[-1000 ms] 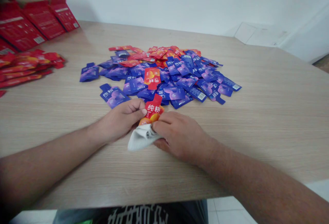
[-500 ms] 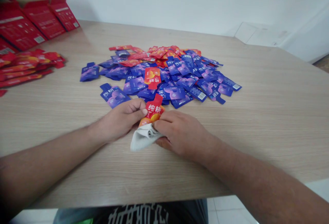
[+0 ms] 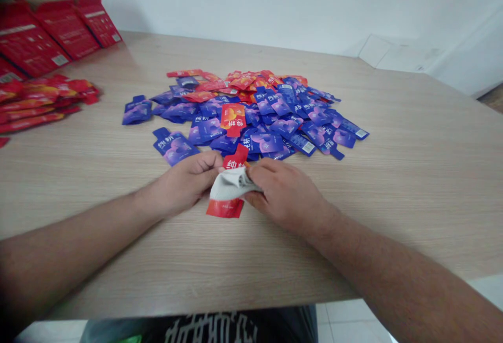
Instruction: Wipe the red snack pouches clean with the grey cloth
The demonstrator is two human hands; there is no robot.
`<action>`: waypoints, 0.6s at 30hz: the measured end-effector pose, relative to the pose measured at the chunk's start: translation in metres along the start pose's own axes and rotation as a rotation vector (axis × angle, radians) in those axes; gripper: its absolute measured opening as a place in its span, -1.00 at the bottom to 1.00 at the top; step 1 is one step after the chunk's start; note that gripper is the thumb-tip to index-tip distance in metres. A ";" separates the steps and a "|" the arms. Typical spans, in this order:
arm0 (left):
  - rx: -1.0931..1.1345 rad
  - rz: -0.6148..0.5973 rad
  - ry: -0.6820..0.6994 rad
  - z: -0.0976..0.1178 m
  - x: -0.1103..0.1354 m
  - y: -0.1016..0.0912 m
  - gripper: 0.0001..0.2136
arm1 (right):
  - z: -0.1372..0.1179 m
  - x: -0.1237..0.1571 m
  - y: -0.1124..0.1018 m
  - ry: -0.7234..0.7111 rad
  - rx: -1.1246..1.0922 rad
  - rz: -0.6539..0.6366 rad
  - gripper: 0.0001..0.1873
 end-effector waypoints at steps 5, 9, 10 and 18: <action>-0.014 -0.004 -0.005 0.001 0.001 -0.001 -0.79 | 0.011 -0.004 0.002 0.084 0.029 0.071 -0.80; -0.010 -0.007 0.003 -0.002 0.000 -0.001 -0.79 | -0.004 0.000 0.002 -0.101 -0.046 -0.092 -0.88; -0.009 -0.010 0.002 -0.003 0.000 -0.001 -0.78 | -0.005 0.001 0.001 -0.119 -0.050 -0.108 -0.89; -0.047 -0.003 -0.010 0.004 0.002 0.000 -0.80 | 0.011 -0.004 0.000 0.096 0.042 0.071 -0.80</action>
Point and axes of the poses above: each hand's wrist, its own x-axis away from the middle knuckle, its own y-axis out of the palm, z = x × y, the point moved 1 cm from there along -x, towards the middle knuckle, and after that the axes turned 1 degree about -x, right-handed, at the moved point
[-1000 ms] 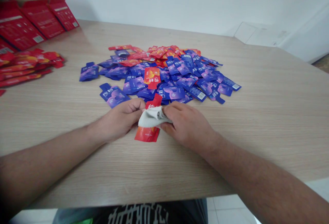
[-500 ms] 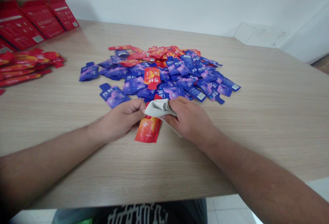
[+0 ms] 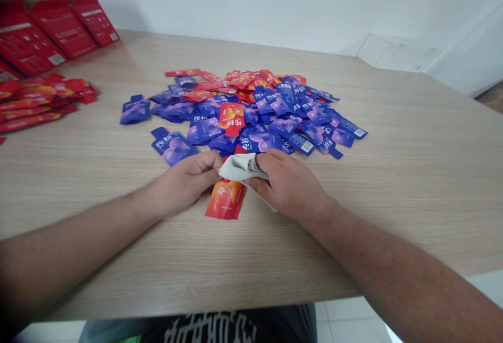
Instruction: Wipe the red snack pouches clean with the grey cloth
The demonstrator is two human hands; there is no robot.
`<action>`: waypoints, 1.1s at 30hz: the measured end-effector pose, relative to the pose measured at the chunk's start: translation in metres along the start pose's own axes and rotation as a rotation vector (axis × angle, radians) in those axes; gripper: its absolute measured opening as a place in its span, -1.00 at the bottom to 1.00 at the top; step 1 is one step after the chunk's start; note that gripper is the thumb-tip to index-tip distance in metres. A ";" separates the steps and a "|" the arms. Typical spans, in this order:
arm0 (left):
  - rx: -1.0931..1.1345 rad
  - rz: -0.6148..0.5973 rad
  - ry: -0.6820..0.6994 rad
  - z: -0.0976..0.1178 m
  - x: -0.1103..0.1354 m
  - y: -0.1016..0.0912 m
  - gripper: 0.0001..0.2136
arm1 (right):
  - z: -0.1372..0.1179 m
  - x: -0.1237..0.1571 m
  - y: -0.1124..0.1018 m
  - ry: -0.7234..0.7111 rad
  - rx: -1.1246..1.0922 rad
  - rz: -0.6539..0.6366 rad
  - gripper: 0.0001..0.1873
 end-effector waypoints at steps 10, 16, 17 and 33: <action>-0.006 -0.014 0.008 -0.003 -0.002 -0.002 -0.79 | -0.001 0.001 -0.002 -0.035 -0.016 -0.019 -0.83; 0.017 -0.012 0.010 -0.003 -0.002 -0.001 -0.80 | -0.012 0.005 0.000 -0.151 -0.076 -0.129 -0.86; 0.028 -0.009 0.010 -0.003 -0.002 0.000 -0.80 | -0.017 0.007 -0.001 -0.199 -0.087 -0.167 -0.88; 0.033 -0.004 0.024 -0.003 -0.001 -0.001 -0.81 | -0.024 0.008 -0.001 -0.242 -0.135 -0.217 -0.92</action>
Point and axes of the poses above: each hand's wrist, its own x-axis away from the middle knuckle, its own y-axis out of the palm, z = x × y, the point moved 1 cm from there along -x, towards the middle knuckle, and after that the axes turned 1 degree about -x, right-handed, at the moved point
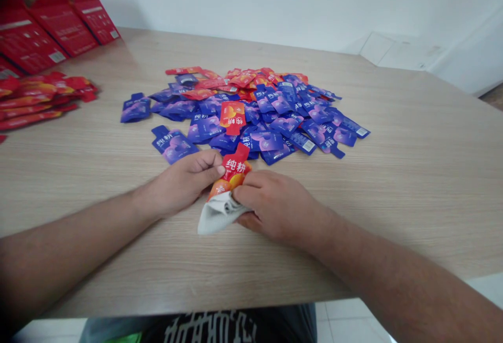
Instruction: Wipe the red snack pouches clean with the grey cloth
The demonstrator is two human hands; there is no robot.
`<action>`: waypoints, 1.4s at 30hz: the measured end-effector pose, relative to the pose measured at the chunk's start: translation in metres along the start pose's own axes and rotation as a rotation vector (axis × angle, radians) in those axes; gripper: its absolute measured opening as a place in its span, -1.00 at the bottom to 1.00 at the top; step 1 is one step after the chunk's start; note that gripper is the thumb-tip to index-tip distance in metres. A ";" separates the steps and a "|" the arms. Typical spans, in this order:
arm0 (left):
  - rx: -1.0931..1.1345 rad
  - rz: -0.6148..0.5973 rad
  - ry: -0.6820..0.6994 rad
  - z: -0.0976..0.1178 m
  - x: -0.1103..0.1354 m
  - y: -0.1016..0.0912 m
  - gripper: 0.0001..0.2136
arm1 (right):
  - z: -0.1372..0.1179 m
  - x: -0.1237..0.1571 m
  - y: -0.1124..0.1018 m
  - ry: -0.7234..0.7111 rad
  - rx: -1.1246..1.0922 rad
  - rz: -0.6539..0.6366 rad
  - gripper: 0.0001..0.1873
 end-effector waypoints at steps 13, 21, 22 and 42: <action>0.590 0.111 -0.131 0.010 0.002 0.003 -0.92 | 0.033 0.009 -0.012 0.396 -0.914 0.445 -0.55; 0.810 -0.485 -0.590 0.010 0.014 0.004 -0.83 | 0.029 0.001 0.003 0.190 -1.020 0.206 -0.49; 0.798 -0.498 -0.603 0.009 0.014 0.005 -0.83 | 0.027 0.001 0.003 0.172 -1.047 0.185 -0.53; -0.432 0.091 0.121 0.010 0.006 0.001 -0.83 | 0.032 0.000 -0.005 0.464 -0.792 0.225 -0.51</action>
Point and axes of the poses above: each hand's wrist, its own x-axis away from the middle knuckle, its own y-axis out of the palm, z = x × y, the point moved 1 cm from there along -x, towards the middle knuckle, and after that the axes turned 1 degree about -x, right-handed, at the moved point
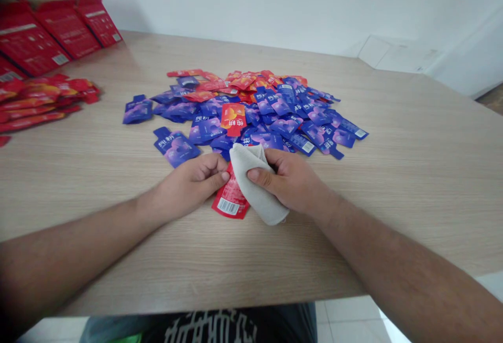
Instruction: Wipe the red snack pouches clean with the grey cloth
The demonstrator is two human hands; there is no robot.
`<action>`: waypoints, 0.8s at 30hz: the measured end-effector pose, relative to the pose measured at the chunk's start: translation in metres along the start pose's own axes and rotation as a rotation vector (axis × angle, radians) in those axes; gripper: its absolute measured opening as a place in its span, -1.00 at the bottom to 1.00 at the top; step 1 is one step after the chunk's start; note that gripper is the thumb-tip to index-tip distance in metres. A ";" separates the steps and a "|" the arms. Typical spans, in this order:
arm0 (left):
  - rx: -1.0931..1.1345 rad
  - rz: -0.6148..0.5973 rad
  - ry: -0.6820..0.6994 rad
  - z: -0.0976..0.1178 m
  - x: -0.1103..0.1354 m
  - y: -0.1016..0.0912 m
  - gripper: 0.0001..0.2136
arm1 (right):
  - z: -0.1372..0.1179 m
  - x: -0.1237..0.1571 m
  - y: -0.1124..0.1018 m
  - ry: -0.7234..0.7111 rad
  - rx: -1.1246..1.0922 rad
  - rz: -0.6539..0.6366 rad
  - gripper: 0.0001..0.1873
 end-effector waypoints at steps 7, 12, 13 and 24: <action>0.085 -0.017 0.023 -0.003 -0.002 -0.001 -0.83 | -0.008 0.000 -0.015 -0.001 0.208 0.084 -0.54; 0.157 -0.044 0.005 -0.005 -0.004 -0.001 -0.85 | -0.010 -0.001 -0.015 -0.224 0.715 0.236 -0.63; 0.153 -0.040 -0.005 -0.005 -0.004 -0.002 -0.85 | -0.010 0.001 -0.010 -0.288 0.767 0.212 -0.67; 0.243 -0.083 -0.021 -0.007 -0.005 -0.002 -0.85 | -0.009 0.005 -0.002 -0.388 0.909 0.164 -0.82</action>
Point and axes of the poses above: each hand's wrist, its own x-axis away from the middle knuckle, its own y-axis out of the palm, z = x × y, the point moved 1 cm from there along -x, towards the middle knuckle, and after that the axes turned 1 degree about -x, right-handed, at the moved point
